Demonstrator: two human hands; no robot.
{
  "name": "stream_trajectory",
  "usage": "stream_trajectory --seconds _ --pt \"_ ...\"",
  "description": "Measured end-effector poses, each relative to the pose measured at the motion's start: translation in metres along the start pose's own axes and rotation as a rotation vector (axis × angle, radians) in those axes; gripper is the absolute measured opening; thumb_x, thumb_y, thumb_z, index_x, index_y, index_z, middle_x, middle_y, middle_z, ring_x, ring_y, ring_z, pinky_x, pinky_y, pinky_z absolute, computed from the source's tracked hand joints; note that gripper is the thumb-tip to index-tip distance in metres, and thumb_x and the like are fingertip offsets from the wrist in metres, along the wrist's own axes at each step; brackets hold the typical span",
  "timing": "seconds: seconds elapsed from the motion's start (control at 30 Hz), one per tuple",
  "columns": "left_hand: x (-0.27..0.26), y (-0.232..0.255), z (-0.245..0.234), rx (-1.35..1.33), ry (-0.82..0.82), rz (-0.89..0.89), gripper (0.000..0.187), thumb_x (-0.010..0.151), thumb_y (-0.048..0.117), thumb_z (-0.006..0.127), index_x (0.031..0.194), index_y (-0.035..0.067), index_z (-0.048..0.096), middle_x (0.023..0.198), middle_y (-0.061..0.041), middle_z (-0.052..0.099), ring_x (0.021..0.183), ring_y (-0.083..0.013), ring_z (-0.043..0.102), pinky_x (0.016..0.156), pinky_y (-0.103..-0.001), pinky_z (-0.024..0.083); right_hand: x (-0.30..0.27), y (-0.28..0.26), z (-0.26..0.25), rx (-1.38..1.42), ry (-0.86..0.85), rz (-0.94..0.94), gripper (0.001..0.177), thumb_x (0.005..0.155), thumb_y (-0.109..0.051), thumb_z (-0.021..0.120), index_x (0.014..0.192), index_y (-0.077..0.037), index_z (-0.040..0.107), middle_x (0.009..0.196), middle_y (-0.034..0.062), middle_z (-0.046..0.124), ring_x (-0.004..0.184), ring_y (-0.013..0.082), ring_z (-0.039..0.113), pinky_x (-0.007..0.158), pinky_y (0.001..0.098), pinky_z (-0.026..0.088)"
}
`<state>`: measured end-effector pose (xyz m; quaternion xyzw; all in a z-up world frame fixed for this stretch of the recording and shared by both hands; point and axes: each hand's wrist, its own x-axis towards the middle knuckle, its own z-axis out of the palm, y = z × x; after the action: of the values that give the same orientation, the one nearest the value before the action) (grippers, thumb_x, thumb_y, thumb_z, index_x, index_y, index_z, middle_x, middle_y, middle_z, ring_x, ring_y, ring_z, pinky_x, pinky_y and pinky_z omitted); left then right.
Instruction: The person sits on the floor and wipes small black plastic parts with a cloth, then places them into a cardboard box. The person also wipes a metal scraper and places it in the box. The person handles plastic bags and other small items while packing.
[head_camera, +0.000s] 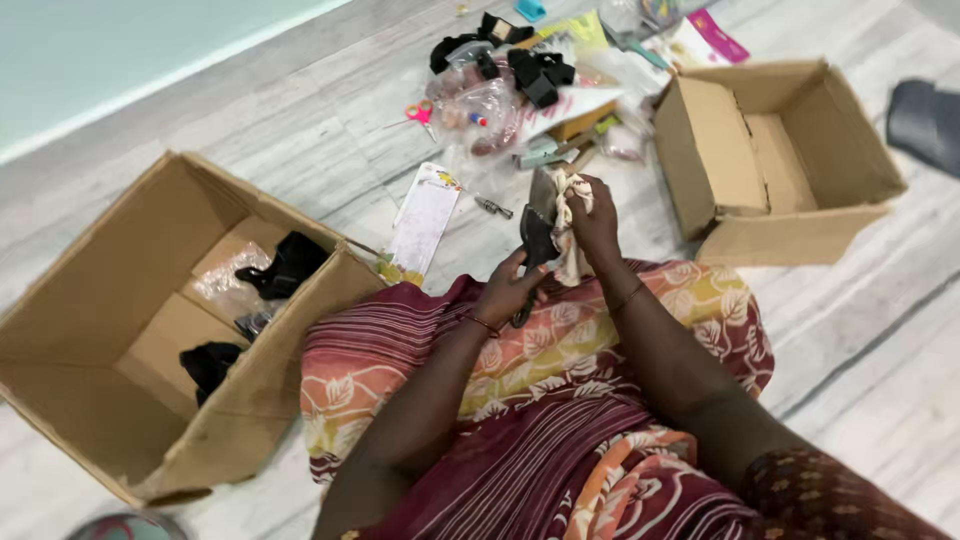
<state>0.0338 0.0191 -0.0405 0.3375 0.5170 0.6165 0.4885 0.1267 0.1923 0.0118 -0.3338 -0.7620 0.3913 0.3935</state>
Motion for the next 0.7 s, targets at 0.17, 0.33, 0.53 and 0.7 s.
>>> stream_trajectory --seconds 0.17,0.33,0.53,0.7 --pt "0.012 -0.01 -0.014 -0.087 0.127 -0.092 0.043 0.098 0.003 0.056 0.14 0.009 0.05 0.081 -0.013 0.064 0.059 -0.0162 0.062 0.051 -0.031 0.051 -0.038 -0.032 0.027 0.004 -0.136 -0.165 0.046 0.093 -0.01 0.067 0.137 -0.008 0.053 0.124 0.0207 0.059 0.109 0.0403 0.059 0.091 0.0445 0.05" --pt "0.008 -0.008 -0.005 0.02 0.04 -0.068 0.039 0.097 -0.001 0.053 0.135 0.004 0.05 0.093 -0.01 0.069 0.068 -0.0154 0.069 0.06 -0.032 0.06 -0.007 -0.001 0.033 -0.085 -0.086 -0.496 0.037 0.093 0.0 0.067 0.129 -0.009 0.061 0.126 0.019 0.061 0.119 0.0391 0.06 0.1 0.043 0.051" --pt "0.009 -0.017 0.006 0.048 -0.078 -0.138 0.028 0.102 0.005 0.054 0.129 -0.001 0.047 0.097 -0.013 0.072 0.065 -0.0186 0.068 0.058 -0.035 0.061 -0.002 0.005 0.013 -0.122 -0.031 -0.372 0.045 0.091 0.0 0.068 0.135 -0.005 0.058 0.123 0.0211 0.059 0.118 0.0405 0.06 0.1 0.0439 0.05" --pt "0.013 -0.021 -0.026 -0.004 0.175 -0.19 0.055 0.091 -0.007 0.051 0.142 0.01 0.042 0.084 -0.022 0.069 0.058 -0.0223 0.066 0.052 -0.037 0.054 -0.051 -0.032 0.034 -0.08 -0.301 -0.413 0.047 0.086 -0.003 0.07 0.132 -0.003 0.059 0.124 0.0234 0.057 0.116 0.0442 0.057 0.092 0.0467 0.05"
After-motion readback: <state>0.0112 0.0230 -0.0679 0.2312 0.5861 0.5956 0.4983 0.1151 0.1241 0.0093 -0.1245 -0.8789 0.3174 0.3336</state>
